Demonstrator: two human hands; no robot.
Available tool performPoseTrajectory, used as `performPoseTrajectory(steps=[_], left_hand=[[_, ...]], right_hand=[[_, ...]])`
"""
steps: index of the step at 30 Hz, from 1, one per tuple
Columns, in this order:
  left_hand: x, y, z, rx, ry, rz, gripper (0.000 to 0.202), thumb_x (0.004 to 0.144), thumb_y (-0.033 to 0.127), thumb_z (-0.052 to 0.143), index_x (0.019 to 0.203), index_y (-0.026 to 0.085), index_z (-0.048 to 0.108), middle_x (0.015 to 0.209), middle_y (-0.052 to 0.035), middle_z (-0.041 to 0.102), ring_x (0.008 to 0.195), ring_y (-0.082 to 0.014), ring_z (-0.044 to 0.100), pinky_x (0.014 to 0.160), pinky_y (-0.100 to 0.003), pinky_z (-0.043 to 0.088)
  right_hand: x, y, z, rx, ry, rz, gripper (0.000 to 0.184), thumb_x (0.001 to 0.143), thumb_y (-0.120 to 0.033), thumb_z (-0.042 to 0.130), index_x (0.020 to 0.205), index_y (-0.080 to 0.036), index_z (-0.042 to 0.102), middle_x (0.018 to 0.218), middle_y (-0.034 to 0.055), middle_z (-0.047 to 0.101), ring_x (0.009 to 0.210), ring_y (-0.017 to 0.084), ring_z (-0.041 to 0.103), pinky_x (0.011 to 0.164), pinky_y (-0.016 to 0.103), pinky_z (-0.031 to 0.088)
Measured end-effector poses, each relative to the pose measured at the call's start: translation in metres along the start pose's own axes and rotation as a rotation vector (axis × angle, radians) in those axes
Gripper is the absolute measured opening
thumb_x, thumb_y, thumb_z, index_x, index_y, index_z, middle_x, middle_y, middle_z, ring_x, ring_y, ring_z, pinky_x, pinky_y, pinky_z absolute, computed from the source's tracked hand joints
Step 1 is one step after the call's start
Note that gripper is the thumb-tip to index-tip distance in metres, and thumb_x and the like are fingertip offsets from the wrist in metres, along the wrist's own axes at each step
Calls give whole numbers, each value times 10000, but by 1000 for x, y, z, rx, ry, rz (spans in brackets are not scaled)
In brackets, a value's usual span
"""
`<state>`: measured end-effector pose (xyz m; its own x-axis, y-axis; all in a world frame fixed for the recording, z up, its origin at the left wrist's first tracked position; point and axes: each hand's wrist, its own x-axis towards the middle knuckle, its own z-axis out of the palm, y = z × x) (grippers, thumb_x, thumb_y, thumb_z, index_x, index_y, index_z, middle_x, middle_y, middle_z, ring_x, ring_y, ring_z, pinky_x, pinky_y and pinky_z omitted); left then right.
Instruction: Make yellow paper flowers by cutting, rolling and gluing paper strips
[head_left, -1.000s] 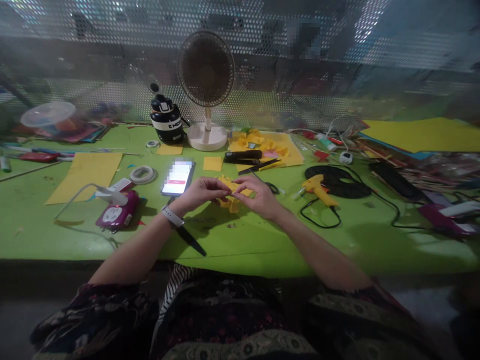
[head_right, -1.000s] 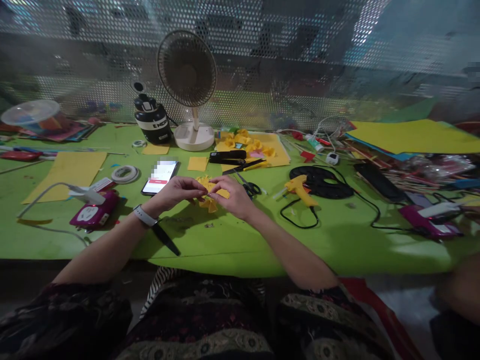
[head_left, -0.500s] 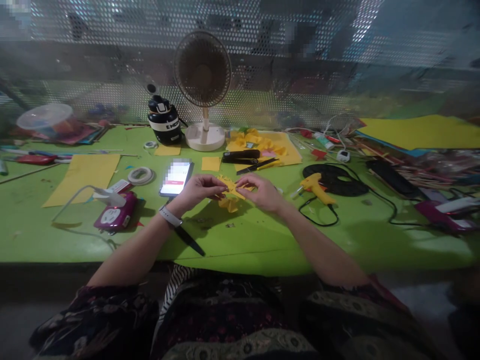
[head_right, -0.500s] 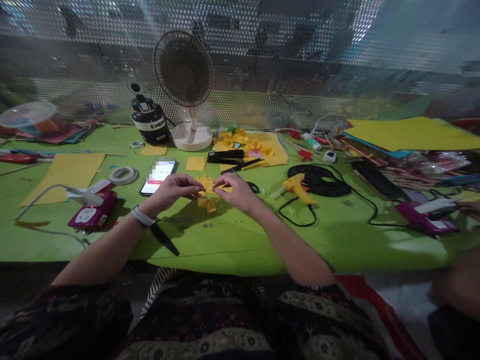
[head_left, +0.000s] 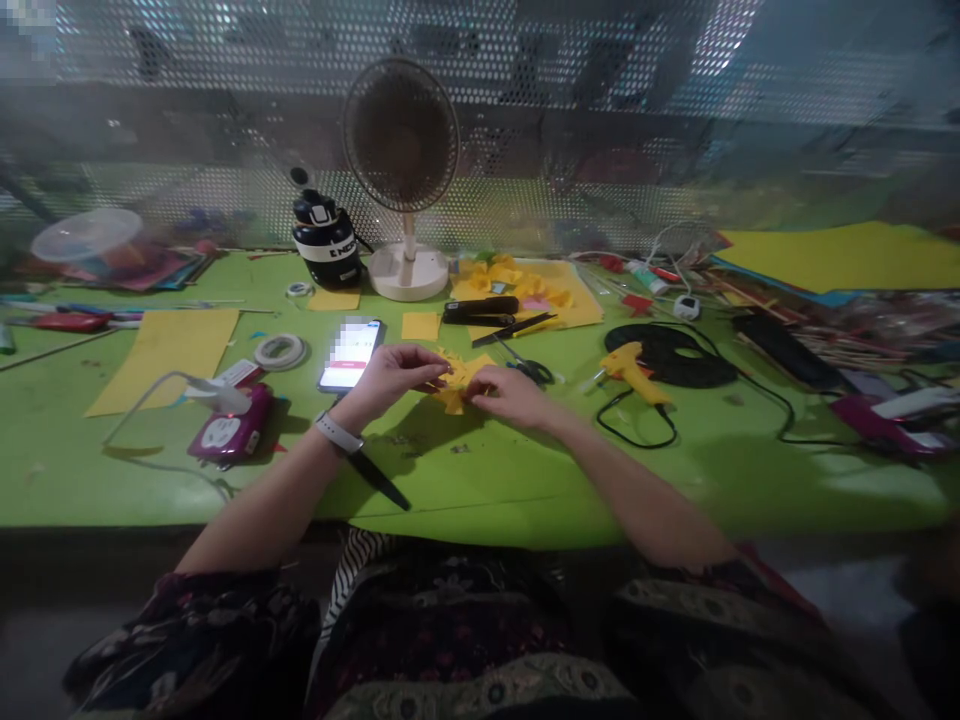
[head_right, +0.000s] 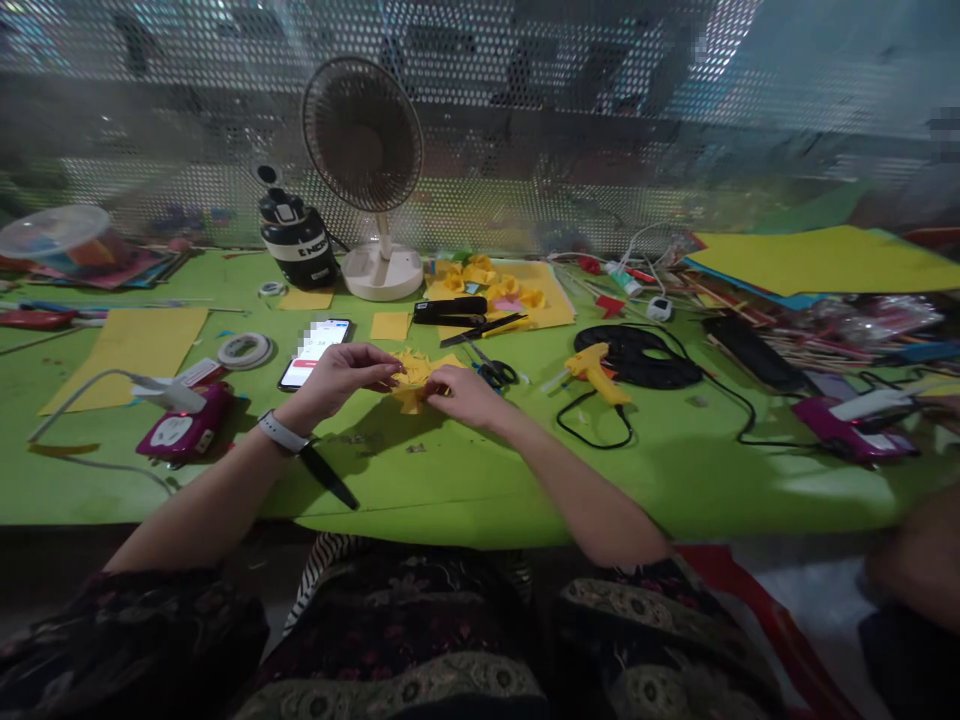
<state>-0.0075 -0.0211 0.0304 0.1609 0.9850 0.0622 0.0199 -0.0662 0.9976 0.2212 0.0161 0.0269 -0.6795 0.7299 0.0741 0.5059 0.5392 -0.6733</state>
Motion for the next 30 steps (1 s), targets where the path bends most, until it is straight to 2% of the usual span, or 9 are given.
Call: performPoseTrajectory(steps=[4,8,11,14,19,24,30], left_hand=[[-5,5,4,85,83,158,220,790,327,775,904,140,756,846,-79,774,710,-148,742,715,-287,642],[-12,8,9,362,193,491,161,847,283,720,947,162,755,864,-72,781,768,-149,745,721,-272,637],[-15,8,13,582,189,742,118,885,220,671,962,174,748,928,-68,784,842,-148,743,769,-279,633],[-17,7,15,690,183,872,141,911,195,638,1017,180,730,971,-57,783,868,-143,747,798,-284,634],[-18,7,14,827,194,956,164,931,183,610,1057,182,714,1022,-58,781,911,-146,751,798,-271,637],[-18,8,14,881,212,960,159,934,194,608,1044,183,722,1013,-62,784,890,-152,756,779,-267,639],[-17,6,14,911,204,956,149,933,204,612,1027,180,724,996,-61,788,863,-155,760,756,-282,643]], right_hand=[[-2,1,-15,196,187,-1,99,842,-272,673,869,-183,707,891,45,708,795,169,631,767,331,500],[-1,5,-23,303,386,-74,186,830,-368,684,863,-186,705,871,44,719,778,171,642,772,342,524],[-2,5,-24,292,440,-122,185,836,-376,683,861,-196,714,878,45,730,808,181,659,787,348,537],[-3,2,-25,225,435,-161,191,860,-392,674,864,-206,721,896,51,733,832,191,665,795,360,545],[-6,-5,-23,166,442,-202,180,883,-379,667,862,-207,717,882,50,733,820,189,668,779,353,545],[-8,-10,-21,123,430,-248,117,897,-298,652,878,-198,711,886,50,728,816,186,671,770,342,538],[-9,-11,-19,65,418,-265,135,923,-318,629,894,-218,715,891,52,723,838,204,666,791,374,536]])
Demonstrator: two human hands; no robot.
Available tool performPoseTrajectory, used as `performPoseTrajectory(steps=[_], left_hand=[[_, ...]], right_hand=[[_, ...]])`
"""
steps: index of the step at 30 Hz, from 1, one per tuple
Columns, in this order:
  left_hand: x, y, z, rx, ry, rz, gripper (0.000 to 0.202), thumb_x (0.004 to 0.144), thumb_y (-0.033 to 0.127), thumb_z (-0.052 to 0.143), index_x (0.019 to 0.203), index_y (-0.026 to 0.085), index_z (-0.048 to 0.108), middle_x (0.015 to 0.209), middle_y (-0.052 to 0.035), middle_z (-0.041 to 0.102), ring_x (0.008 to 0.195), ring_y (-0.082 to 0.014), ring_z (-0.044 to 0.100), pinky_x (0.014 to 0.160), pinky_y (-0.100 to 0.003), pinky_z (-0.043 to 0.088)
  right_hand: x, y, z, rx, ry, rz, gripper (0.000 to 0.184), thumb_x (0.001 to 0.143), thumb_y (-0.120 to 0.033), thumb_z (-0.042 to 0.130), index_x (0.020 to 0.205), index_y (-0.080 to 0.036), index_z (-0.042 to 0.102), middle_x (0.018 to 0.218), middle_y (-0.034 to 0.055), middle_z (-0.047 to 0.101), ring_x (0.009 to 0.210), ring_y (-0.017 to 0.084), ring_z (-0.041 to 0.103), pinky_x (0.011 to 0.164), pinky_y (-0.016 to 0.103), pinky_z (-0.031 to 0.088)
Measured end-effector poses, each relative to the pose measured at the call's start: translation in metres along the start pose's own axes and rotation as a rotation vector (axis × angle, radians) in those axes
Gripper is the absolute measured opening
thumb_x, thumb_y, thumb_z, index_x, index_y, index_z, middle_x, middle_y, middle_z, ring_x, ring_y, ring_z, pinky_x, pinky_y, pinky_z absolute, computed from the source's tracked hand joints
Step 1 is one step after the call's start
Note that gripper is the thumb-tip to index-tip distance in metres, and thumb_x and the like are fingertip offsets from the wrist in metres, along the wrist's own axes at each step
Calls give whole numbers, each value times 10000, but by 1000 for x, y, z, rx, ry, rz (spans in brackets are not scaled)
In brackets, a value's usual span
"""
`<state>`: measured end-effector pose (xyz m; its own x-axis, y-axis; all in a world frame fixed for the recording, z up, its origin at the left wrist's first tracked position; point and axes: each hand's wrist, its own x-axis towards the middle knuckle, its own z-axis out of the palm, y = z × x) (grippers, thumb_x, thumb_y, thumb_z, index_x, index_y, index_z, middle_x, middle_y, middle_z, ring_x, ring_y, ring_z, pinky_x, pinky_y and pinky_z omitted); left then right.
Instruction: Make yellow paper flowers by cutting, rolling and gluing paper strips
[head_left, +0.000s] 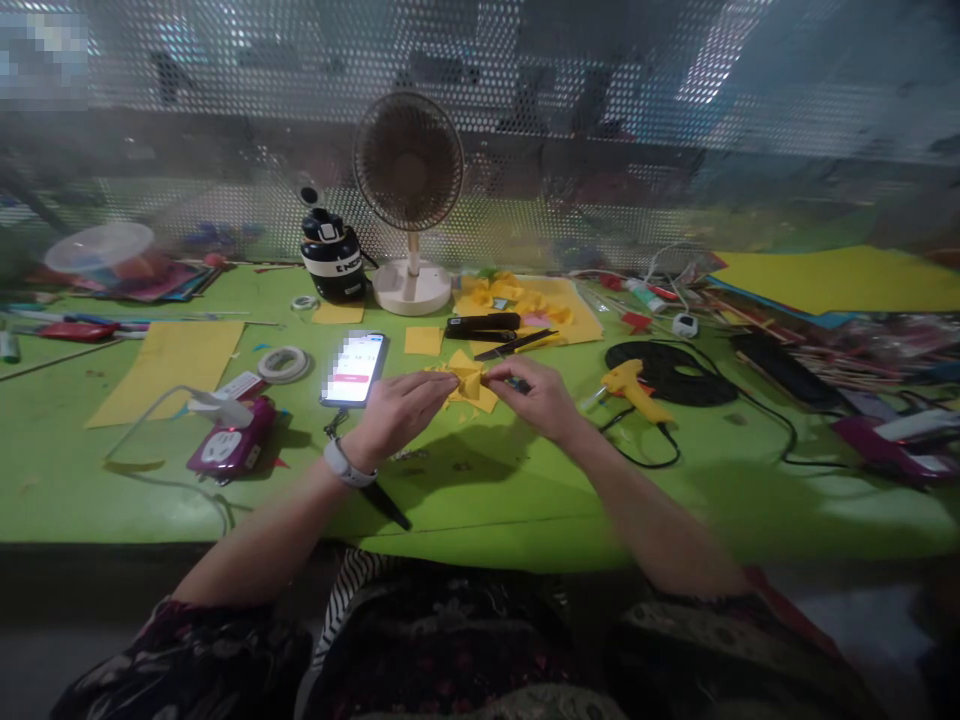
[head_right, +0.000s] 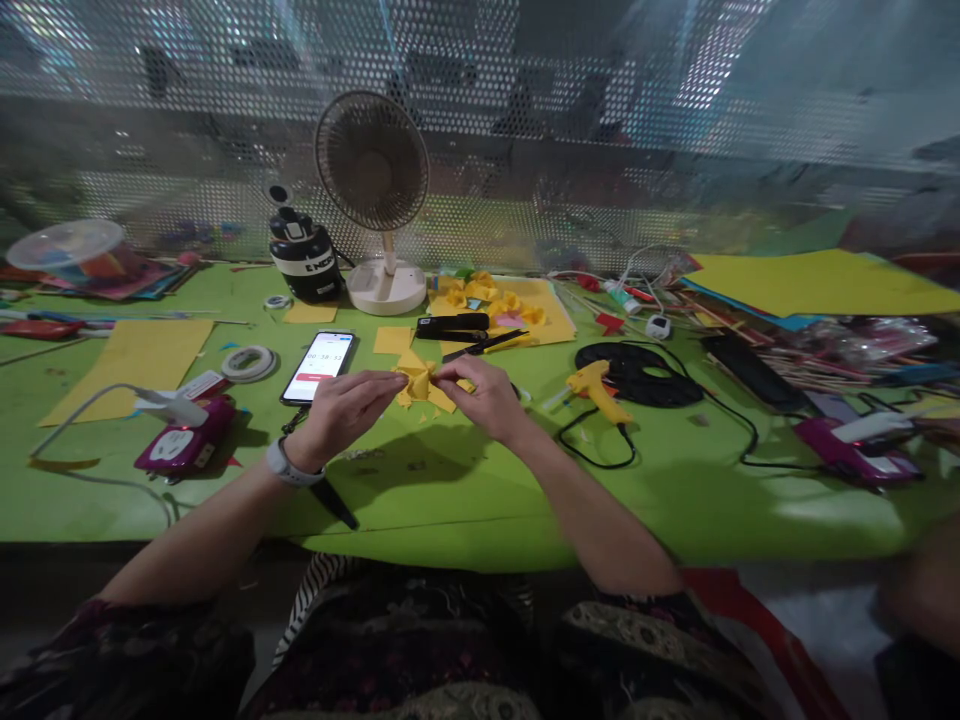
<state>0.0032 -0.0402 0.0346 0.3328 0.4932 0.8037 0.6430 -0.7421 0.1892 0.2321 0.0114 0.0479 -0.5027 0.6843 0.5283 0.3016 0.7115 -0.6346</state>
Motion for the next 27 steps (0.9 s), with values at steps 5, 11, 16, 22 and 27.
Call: performPoseTrajectory(steps=[5,11,16,22,27], left_hand=[[-2,0,1,40,-32,-26,166,949,217,586,1035,177,722,999,-70,786,853,-157,759,740,-285,643],[-2,1,1,47,-57,-46,176,960,227,568,1035,187,722,995,-61,787,836,-148,755,722,-281,640],[-2,1,1,48,-51,-38,182,960,227,567,1044,184,723,1004,-67,785,849,-152,755,736,-283,640],[-2,0,2,57,-51,-43,179,963,239,568,1025,184,726,988,-57,788,835,-144,755,722,-270,640],[-2,0,2,56,-67,-58,187,963,240,563,1024,184,731,987,-59,788,819,-143,755,709,-263,637]], right_hand=[[-1,2,1,-16,-21,-13,143,927,-328,623,902,-227,721,887,52,719,838,211,666,790,379,535],[-2,2,2,-26,-37,-15,154,935,-339,607,919,-233,718,894,58,723,838,219,668,792,393,537],[-2,1,1,-30,-50,-12,169,942,-351,601,925,-229,717,895,59,723,842,218,668,792,391,539],[-2,2,1,-40,-52,-20,176,943,-352,598,932,-224,717,898,68,725,846,225,672,790,391,535],[-2,5,2,-45,-53,-24,185,942,-367,598,936,-228,719,899,68,726,850,225,672,802,395,532]])
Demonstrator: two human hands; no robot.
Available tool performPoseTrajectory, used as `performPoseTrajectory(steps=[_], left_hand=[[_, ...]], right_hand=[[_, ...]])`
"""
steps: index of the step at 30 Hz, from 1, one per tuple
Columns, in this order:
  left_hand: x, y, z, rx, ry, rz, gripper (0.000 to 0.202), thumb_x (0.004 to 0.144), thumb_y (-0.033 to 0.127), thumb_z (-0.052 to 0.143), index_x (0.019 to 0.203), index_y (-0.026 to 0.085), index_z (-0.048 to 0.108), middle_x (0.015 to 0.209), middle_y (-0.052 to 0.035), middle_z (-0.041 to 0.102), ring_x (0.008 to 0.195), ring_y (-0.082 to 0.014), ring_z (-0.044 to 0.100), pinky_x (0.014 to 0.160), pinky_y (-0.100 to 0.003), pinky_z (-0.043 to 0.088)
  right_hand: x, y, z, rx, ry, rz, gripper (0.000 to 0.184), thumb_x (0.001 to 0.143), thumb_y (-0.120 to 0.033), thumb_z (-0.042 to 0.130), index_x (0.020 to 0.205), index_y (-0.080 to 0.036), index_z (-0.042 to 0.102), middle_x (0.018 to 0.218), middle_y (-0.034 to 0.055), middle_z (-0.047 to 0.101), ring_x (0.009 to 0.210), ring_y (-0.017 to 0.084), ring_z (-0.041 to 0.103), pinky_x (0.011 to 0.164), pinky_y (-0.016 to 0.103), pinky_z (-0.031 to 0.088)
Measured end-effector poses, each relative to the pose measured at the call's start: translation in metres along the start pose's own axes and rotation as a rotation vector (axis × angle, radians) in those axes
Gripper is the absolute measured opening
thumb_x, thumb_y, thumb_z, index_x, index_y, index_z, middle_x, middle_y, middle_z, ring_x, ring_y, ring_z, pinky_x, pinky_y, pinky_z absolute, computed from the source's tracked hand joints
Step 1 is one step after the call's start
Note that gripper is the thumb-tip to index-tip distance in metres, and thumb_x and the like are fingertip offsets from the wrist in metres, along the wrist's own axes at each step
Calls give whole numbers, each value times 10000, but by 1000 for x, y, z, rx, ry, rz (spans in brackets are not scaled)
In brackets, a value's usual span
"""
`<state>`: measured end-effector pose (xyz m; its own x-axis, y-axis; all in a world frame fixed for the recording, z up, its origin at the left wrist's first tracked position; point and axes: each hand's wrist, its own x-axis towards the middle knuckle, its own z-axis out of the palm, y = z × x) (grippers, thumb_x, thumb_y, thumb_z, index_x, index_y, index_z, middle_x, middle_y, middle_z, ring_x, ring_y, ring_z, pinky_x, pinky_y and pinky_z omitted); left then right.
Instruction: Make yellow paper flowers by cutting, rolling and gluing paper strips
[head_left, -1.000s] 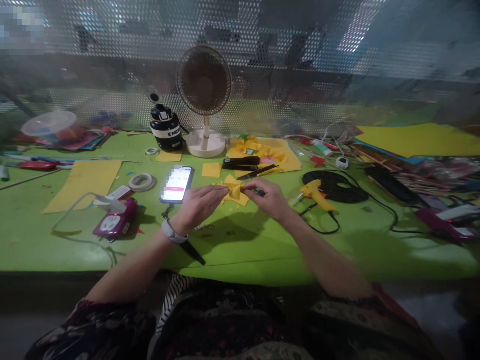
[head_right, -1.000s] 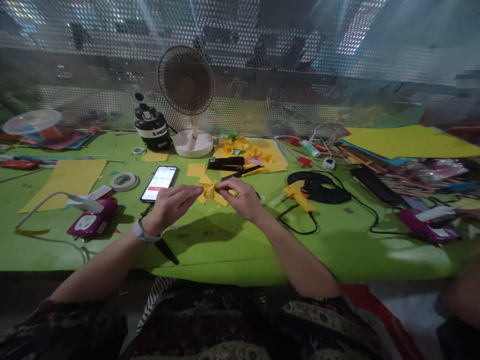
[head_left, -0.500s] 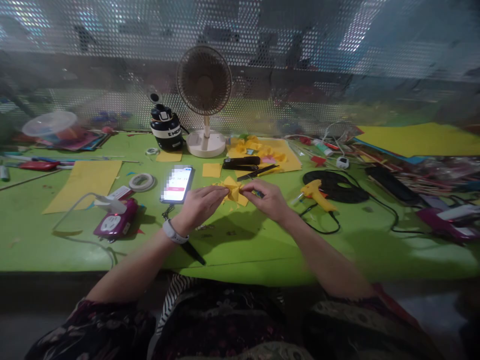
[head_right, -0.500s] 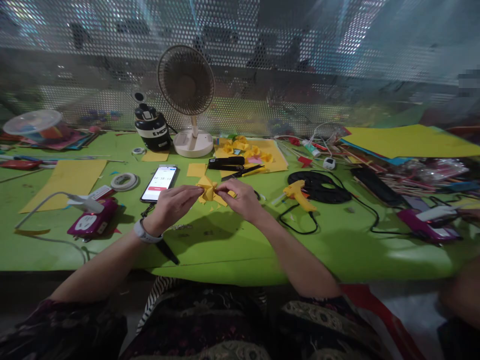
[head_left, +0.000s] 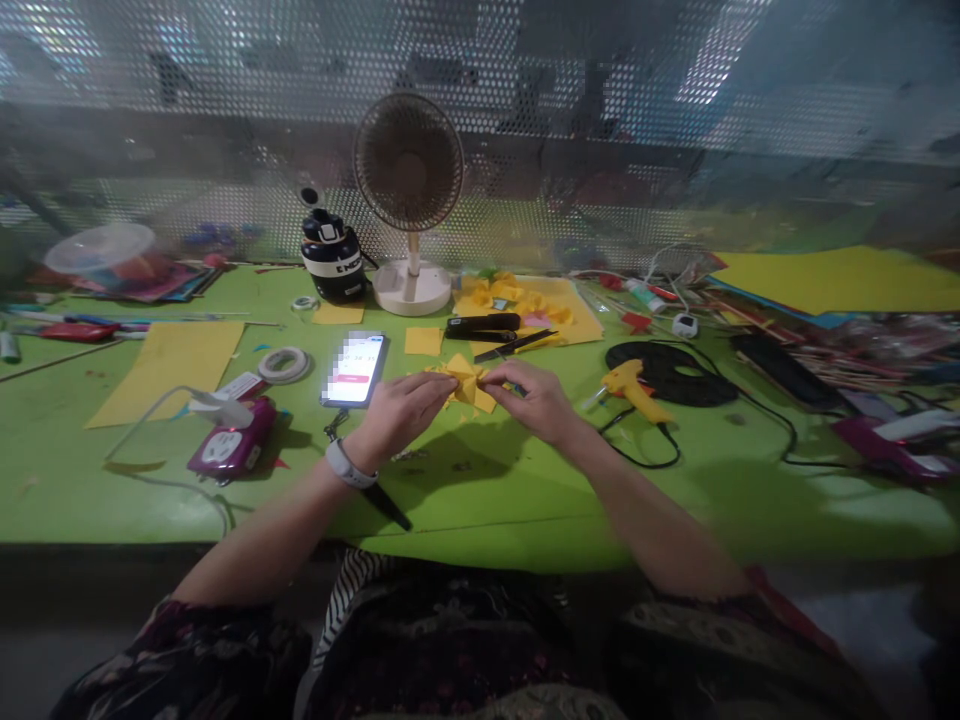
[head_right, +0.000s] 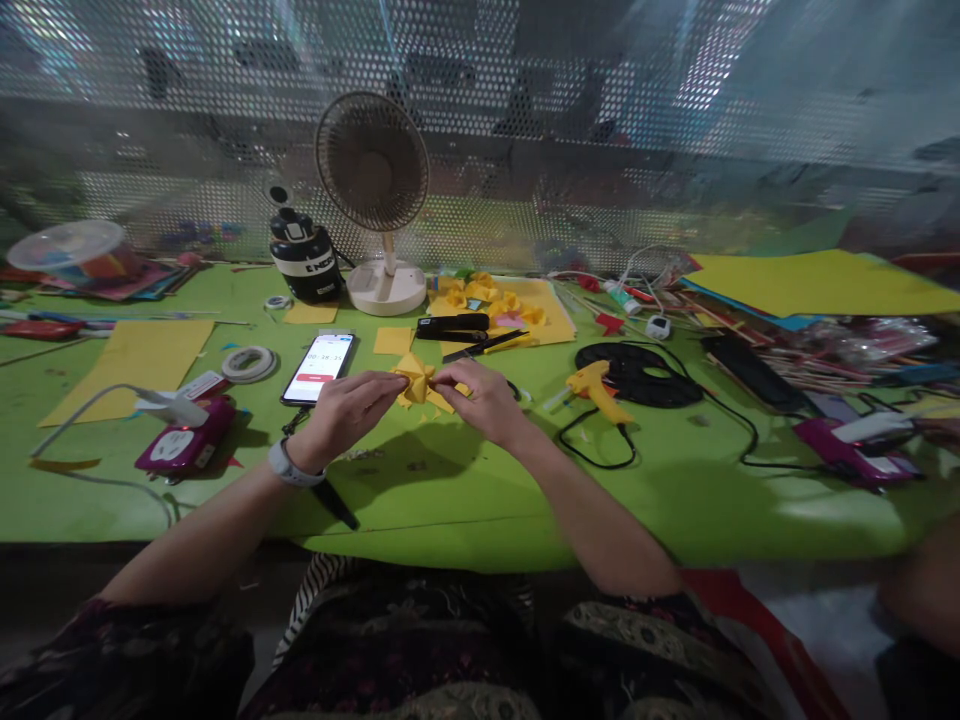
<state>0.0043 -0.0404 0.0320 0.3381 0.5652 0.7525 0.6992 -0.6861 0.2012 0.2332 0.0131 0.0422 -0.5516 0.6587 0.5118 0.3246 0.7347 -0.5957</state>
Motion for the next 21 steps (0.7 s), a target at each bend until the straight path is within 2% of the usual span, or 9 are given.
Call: performPoseTrajectory(steps=[14,21], left_hand=[[-2,-1,1,-69,-25,-43,190,960,234,562,1050,194,724,1033,-70,779,875,-156,751,761,-286,633],[-1,-1,1,-57,31,8,170,952,208,580,1050,172,714,1017,-81,779,860,-157,753,723,-264,634]], right_hand=[[-1,1,1,16,-13,-24,164,945,-349,601,945,-234,718,903,58,722,843,219,670,786,383,528],[-1,1,2,24,-14,-21,142,941,-309,607,946,-223,720,908,61,726,853,218,671,789,376,530]])
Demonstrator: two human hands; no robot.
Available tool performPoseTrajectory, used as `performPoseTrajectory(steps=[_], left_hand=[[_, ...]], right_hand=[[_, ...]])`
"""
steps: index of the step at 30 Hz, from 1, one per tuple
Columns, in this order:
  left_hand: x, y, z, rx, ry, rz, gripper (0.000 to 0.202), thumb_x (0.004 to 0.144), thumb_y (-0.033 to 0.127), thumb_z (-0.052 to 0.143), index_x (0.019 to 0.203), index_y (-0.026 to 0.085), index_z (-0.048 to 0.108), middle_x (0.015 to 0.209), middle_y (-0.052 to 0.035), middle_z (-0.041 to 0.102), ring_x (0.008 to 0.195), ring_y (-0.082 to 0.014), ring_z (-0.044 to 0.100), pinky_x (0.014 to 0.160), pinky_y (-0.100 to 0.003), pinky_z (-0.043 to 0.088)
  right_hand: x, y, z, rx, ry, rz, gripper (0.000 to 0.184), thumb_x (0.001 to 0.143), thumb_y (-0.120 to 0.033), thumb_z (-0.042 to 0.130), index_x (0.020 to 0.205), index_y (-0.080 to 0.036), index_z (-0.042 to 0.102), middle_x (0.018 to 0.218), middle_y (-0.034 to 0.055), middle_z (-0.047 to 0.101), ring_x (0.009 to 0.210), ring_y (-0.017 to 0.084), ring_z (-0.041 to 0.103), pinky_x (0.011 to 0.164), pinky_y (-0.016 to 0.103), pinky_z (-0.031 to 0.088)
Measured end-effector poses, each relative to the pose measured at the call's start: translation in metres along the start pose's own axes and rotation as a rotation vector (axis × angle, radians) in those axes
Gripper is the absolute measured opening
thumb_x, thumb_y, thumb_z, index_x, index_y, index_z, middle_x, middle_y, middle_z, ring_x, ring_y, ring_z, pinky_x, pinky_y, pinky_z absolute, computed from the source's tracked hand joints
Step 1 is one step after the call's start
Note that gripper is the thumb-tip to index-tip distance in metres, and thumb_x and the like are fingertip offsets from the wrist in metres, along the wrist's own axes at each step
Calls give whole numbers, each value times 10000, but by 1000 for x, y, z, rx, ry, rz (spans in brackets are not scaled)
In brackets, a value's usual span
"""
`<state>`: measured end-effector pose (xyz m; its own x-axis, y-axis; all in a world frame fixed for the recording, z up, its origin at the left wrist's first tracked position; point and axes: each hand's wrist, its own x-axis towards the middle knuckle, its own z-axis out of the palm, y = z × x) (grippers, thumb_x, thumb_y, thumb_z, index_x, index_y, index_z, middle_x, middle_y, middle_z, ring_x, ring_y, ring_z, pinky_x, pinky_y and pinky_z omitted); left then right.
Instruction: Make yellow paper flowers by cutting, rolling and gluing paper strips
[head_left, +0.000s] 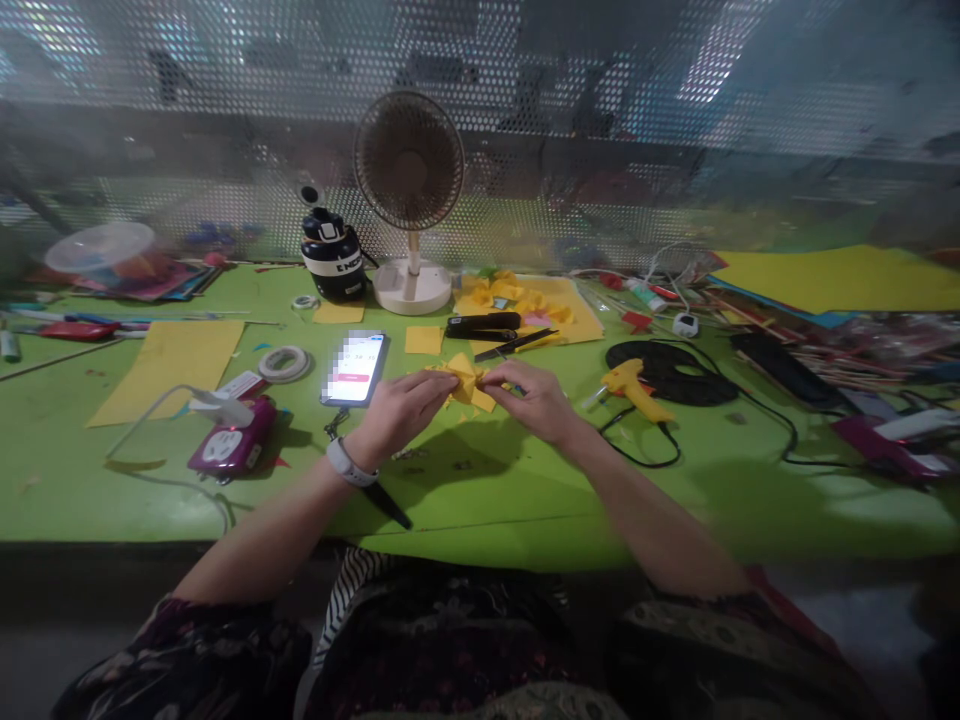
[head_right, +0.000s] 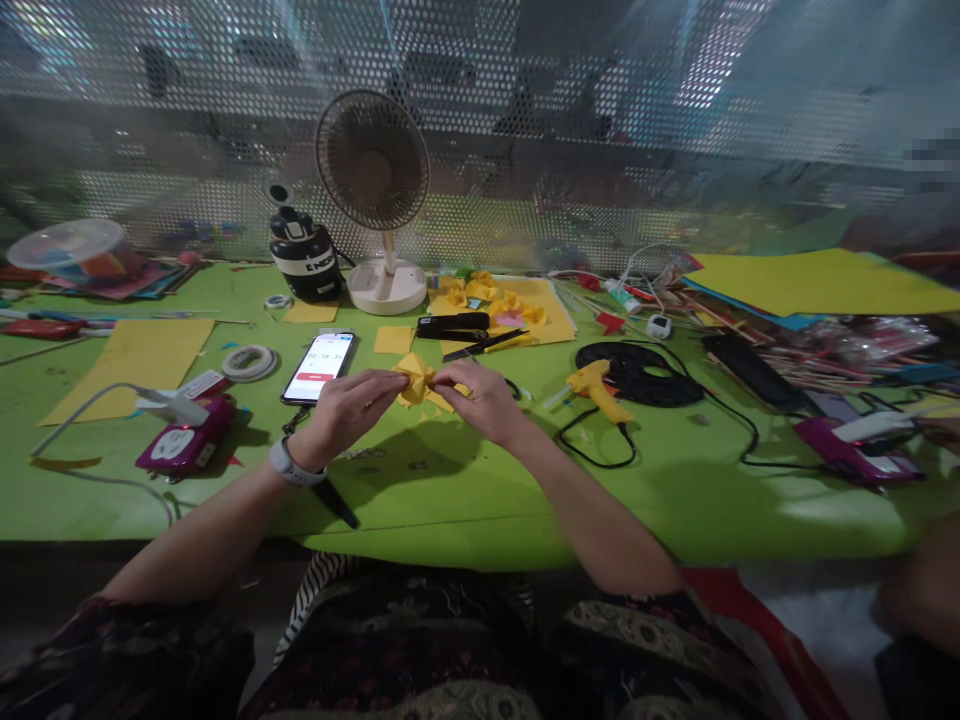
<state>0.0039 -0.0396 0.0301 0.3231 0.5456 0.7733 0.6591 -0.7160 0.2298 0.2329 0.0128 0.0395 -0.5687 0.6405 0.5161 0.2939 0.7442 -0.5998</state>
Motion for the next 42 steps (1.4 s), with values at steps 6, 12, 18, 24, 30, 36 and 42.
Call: performPoseTrajectory(steps=[6,12,18,24,30,36,42], left_hand=[[1,0,3,-29,87,46,197,914,186,639,1107,174,676,1024,-79,766,885,-157,740,734,-272,637],[7,4,1,-151,230,-116,152,904,187,631,1050,165,669,939,-55,729,760,-111,676,608,-217,593],[7,2,2,-533,107,-599,263,897,396,642,835,145,692,774,-53,688,667,-125,631,545,-228,520],[1,5,10,-922,-105,-931,315,820,452,733,979,180,733,919,-50,720,808,-134,661,711,-255,531],[-4,5,18,-1039,-39,-1001,286,767,408,791,910,169,722,898,-34,707,793,-114,641,720,-240,519],[-2,-6,17,-615,-12,-684,219,849,382,702,885,165,712,870,-66,702,746,-147,638,639,-268,537],[-5,-9,16,-15,-78,-138,170,954,258,558,951,171,704,1011,-108,713,854,-178,680,714,-295,567]], right_hand=[[2,0,-1,56,31,23,134,921,-306,633,920,-205,721,892,57,731,832,196,670,782,356,536],[3,1,-1,210,59,134,151,875,-349,680,879,-208,733,878,43,726,813,173,669,768,336,554],[2,7,9,453,135,270,233,792,-412,752,870,-194,724,842,34,727,762,160,671,746,331,573],[-1,9,25,464,251,304,285,796,-463,739,880,-191,733,851,47,729,759,174,679,758,353,584],[-4,1,31,273,242,231,176,844,-364,687,883,-201,739,893,64,741,795,198,684,770,371,579],[-1,-2,25,205,219,300,157,823,-336,665,874,-188,684,850,66,717,778,207,675,759,381,574],[-2,0,20,123,311,216,295,829,-300,644,1104,-197,626,1047,89,651,829,198,662,772,377,574]])
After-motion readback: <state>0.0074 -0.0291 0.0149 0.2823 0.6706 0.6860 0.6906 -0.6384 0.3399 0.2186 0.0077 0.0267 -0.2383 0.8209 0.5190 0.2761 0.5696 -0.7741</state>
